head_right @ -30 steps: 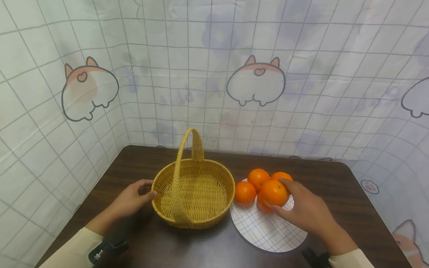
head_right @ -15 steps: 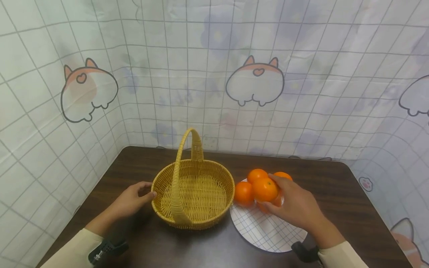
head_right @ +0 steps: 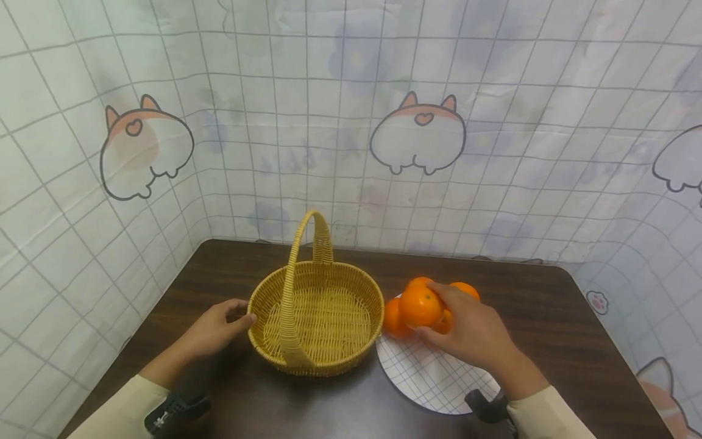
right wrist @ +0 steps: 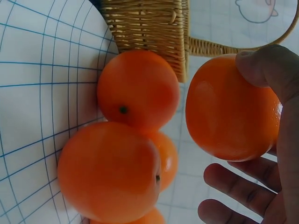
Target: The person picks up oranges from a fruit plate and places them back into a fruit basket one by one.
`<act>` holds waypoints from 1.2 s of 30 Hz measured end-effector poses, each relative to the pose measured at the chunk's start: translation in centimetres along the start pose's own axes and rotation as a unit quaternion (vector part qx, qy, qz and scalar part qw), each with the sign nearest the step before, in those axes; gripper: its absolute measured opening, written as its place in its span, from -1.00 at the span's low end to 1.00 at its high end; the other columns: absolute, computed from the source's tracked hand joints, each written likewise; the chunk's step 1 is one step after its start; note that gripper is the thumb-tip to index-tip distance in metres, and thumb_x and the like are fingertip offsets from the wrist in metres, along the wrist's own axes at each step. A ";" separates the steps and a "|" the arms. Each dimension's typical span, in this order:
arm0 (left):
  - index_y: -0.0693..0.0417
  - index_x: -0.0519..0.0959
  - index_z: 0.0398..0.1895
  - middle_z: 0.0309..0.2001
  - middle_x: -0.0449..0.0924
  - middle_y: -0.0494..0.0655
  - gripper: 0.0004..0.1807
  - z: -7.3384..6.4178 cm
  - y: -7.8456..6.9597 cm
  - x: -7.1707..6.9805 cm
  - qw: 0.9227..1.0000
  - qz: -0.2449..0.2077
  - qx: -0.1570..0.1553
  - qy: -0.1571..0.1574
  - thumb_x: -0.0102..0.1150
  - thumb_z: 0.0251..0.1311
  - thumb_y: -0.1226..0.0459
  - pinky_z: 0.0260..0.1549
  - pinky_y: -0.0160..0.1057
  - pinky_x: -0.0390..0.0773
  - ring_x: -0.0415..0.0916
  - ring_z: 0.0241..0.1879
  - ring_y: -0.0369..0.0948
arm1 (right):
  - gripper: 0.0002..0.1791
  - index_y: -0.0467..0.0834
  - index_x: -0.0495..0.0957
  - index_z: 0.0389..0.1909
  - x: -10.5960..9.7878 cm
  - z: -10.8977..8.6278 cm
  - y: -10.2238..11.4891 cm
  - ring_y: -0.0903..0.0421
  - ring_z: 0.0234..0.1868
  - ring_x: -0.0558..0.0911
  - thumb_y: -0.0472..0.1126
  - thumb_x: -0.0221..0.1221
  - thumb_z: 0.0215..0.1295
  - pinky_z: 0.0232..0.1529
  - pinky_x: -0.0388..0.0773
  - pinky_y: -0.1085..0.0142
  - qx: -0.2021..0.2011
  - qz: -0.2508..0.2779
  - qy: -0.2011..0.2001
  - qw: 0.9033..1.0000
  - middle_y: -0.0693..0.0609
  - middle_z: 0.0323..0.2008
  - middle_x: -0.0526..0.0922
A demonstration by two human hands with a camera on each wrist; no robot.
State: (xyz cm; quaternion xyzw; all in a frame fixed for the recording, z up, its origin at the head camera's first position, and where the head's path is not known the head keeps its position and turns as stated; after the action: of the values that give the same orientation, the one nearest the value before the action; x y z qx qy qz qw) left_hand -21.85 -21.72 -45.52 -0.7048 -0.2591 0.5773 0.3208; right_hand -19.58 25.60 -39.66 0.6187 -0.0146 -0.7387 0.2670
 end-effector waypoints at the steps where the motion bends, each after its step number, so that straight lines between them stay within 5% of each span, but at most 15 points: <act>1: 0.26 0.49 0.29 0.18 0.60 0.16 -0.47 0.0 0.0 0.0 1.000 0.000 0.000 0.000 0.20 0.47 0.07 0.03 0.10 0.62 0.55 0.19 0.12 | -0.02 -0.08 0.37 0.44 0.0 0.1 0.1 0.09 -0.37 0.61 0.34 0.43 0.10 -0.44 0.60 0.14 0.000 0.000 0.001 1.000 -0.15 0.15 0.62; 19: 0.24 0.49 0.30 0.16 0.61 0.11 -0.42 0.1 0.2 0.1 1.000 -0.001 -0.006 0.002 0.20 0.45 -0.01 0.03 0.11 0.61 0.56 0.17 0.10 | -0.07 -0.06 0.39 0.42 1.3 1.5 1.4 0.07 -0.22 0.67 0.24 0.48 0.10 -0.35 0.65 0.13 -0.049 -0.004 -0.013 0.999 -0.07 0.06 0.67; 36: 0.23 0.51 0.28 0.14 0.62 0.09 -0.47 0.0 -0.1 0.0 1.000 0.000 -0.005 0.003 0.19 0.46 0.03 0.03 0.10 0.61 0.56 0.16 0.08 | -0.05 -0.08 0.38 0.44 1.8 2.7 3.3 -0.03 -0.11 0.66 0.20 0.49 0.08 -0.21 0.65 0.03 -0.071 -0.010 -0.013 0.997 -0.13 0.26 0.57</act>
State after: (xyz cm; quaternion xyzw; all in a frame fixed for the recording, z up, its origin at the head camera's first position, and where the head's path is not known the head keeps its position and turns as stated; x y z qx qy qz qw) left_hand -21.82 -21.68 -45.43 -0.7079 -0.2609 0.5740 0.3183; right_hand -20.98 21.20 -39.49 0.5891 0.0405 -0.7482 0.3025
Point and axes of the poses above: each hand's wrist, its own z-axis towards the middle knuckle, its own x-axis out of the palm, y = z × x, the point moved 3 cm from there along z, towards the middle knuckle
